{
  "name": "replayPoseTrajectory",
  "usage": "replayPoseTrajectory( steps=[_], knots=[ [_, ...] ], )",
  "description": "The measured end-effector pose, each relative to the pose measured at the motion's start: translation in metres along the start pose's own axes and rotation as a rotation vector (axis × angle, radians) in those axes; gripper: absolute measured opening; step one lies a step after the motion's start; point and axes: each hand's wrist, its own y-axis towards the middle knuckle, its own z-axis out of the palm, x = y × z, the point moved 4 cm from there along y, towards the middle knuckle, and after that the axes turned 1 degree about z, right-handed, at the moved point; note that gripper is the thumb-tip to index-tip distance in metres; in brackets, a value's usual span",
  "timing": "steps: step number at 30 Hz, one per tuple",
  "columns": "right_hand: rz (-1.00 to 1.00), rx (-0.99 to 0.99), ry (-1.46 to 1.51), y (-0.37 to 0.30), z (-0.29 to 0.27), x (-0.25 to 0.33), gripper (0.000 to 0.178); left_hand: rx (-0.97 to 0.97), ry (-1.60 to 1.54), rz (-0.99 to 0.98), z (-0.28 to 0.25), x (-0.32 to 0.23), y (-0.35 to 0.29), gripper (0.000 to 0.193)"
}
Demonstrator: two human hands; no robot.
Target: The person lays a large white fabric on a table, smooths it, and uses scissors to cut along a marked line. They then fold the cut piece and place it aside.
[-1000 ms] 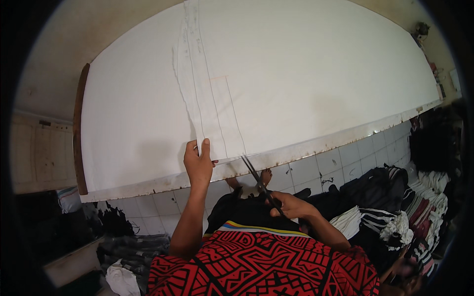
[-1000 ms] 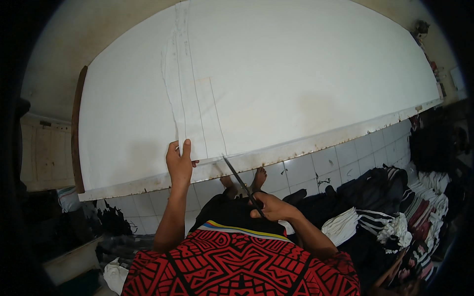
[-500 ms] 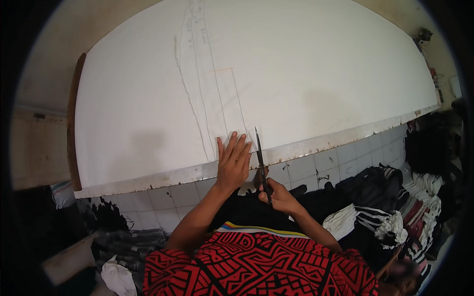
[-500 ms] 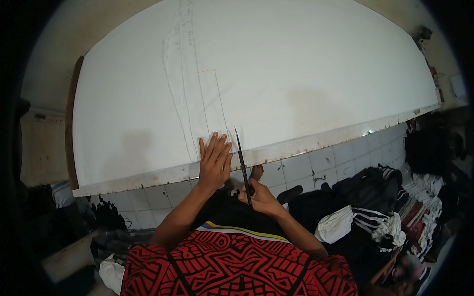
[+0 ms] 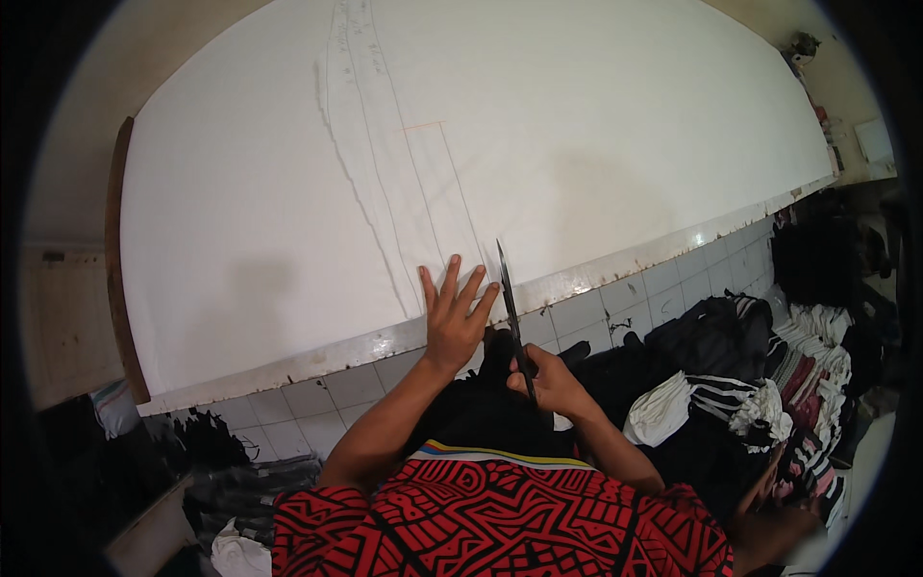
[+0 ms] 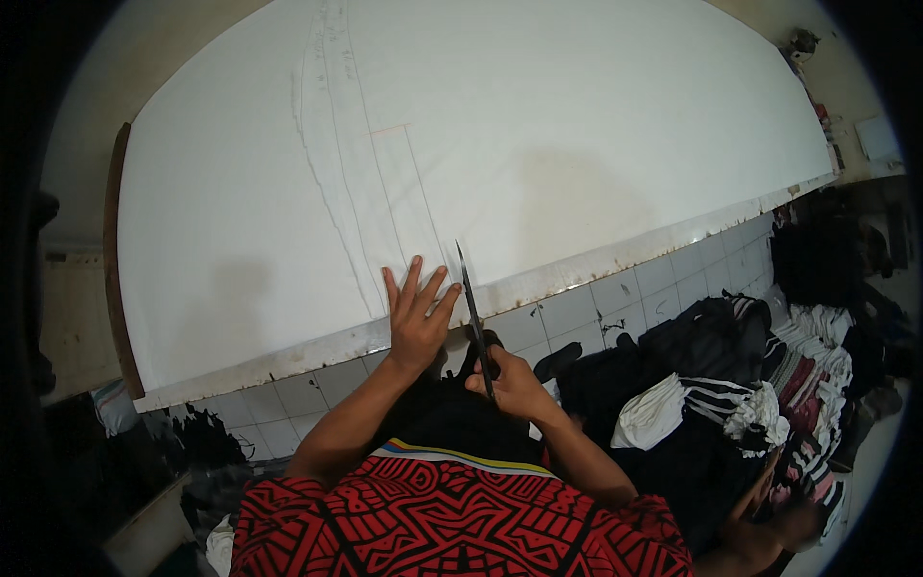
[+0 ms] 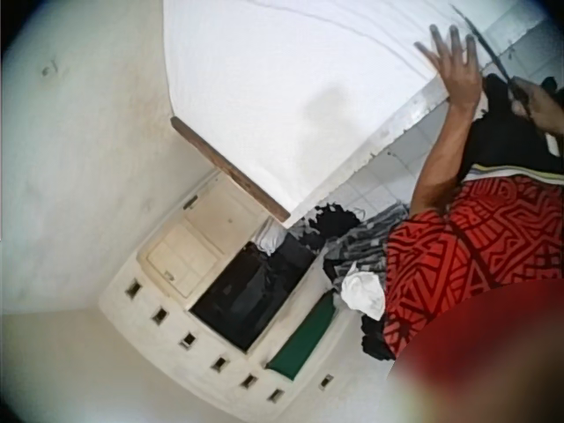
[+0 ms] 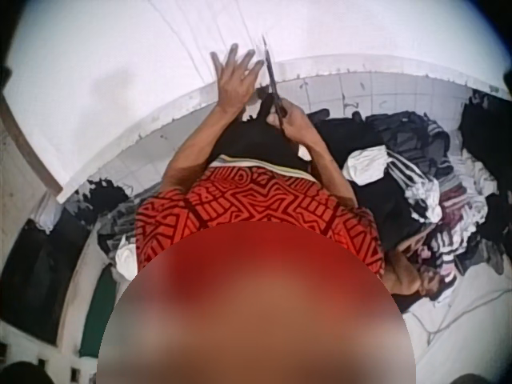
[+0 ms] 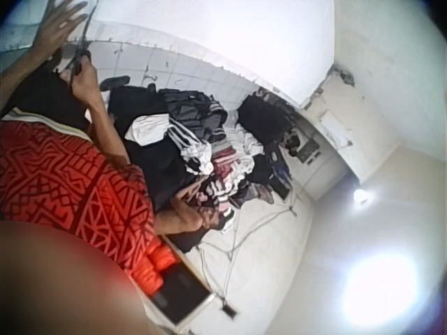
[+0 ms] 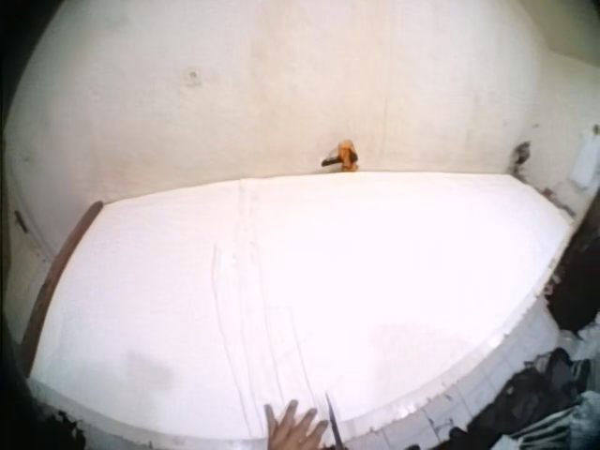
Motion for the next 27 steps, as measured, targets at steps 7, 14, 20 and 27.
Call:
replayPoseTrajectory(
  steps=[7, 14, 20, 27],
  knots=[
    [0.045, 0.012, 0.035, 0.021, -0.005, 0.022, 0.053, 0.019, -0.008, 0.003, -0.002, 0.002, 0.001, 0.03],
    [-0.08, 0.016, 0.001, 0.037, -0.014, 0.041, 0.056, 0.039, -0.03, -0.033, -0.006, 0.0, 0.005, 0.033],
    [0.032, 0.095, 0.063, 0.053, -0.016, 0.063, 0.061, 0.074, -0.014, -0.039, -0.01, 0.0, 0.004, 0.037],
    [0.017, 0.107, -0.002, 0.07, -0.024, 0.087, 0.067, 0.057, -0.029, -0.032, -0.013, 0.001, 0.006, 0.032]
  ],
)
